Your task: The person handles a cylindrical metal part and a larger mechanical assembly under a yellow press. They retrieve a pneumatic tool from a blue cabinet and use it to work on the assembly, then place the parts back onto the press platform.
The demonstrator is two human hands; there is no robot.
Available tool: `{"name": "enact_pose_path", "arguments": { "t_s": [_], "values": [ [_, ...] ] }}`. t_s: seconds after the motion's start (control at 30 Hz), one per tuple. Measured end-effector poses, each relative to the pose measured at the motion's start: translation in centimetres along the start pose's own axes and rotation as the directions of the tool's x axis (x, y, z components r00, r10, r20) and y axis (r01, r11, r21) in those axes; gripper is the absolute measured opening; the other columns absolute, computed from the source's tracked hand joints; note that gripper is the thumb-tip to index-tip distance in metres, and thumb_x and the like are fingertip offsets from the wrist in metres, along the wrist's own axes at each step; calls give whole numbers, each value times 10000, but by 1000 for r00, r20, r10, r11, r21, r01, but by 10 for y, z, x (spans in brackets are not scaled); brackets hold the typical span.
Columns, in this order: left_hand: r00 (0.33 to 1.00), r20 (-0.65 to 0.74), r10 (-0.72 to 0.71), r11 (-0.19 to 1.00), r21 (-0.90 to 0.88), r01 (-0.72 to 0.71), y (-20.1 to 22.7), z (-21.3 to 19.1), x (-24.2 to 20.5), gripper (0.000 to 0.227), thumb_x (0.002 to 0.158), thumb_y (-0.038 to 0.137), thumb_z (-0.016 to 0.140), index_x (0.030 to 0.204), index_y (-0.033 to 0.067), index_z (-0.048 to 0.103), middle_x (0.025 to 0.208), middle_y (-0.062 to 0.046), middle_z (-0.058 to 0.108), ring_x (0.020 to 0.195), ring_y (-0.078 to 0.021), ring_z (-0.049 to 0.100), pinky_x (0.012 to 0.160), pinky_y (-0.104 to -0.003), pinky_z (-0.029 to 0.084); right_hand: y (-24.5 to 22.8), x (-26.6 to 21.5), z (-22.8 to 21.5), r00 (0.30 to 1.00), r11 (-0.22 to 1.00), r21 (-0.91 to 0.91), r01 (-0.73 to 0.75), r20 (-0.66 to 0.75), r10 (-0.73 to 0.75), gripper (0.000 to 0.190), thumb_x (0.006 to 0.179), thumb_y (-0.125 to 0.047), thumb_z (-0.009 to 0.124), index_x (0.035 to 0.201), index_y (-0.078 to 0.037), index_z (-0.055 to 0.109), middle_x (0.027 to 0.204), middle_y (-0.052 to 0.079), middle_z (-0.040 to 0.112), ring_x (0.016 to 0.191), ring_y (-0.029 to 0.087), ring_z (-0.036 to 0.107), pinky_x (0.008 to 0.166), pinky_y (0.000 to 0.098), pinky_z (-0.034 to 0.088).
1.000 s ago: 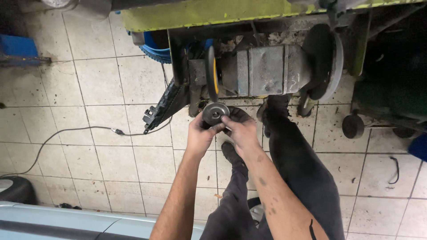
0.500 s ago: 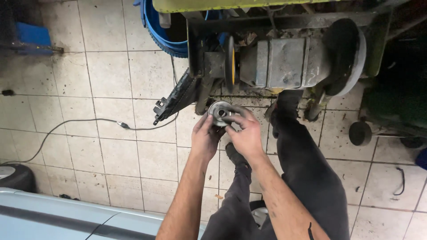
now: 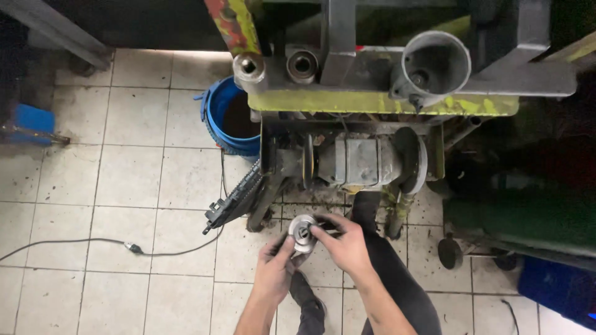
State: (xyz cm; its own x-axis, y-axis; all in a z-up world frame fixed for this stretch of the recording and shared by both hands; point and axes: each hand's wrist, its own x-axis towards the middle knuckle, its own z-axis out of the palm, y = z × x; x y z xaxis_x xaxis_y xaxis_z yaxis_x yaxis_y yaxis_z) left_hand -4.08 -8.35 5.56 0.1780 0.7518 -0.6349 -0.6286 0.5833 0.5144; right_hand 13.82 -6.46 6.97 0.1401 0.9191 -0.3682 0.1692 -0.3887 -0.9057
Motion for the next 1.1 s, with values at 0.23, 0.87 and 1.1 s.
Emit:
{"name": "enact_pose_path", "arguments": {
  "t_s": [0.23,0.87,1.1],
  "values": [
    [994,105,-4,1000,-1,4,19,54,-20,432,901,121,744,1288,-53,661,1144,-165,735,983,-265,722,851,-418,617,-82,-27,-46,999,999,-32,-16,35,17,603,723,-276,856,1250,-23,710,1123,122,808,1040,193,747,930,305,573],
    [992,127,5,997,75,-15,23,35,-34,438,954,147,614,1362,-10,628,1144,-188,769,930,-237,751,817,-373,609,-310,85,-97,661,349,-790,504,93,-745,733,736,-439,952,1249,6,677,1183,199,700,1088,356,685,946,443,539],
    [984,-41,-173,972,157,177,-58,-59,-34,398,902,147,707,1271,-3,712,1017,-155,806,800,-219,752,692,-338,594,-330,98,-77,908,483,-866,132,-90,-409,725,758,-549,903,1196,-19,671,1151,198,683,1071,348,671,948,449,519]
  ]
}}
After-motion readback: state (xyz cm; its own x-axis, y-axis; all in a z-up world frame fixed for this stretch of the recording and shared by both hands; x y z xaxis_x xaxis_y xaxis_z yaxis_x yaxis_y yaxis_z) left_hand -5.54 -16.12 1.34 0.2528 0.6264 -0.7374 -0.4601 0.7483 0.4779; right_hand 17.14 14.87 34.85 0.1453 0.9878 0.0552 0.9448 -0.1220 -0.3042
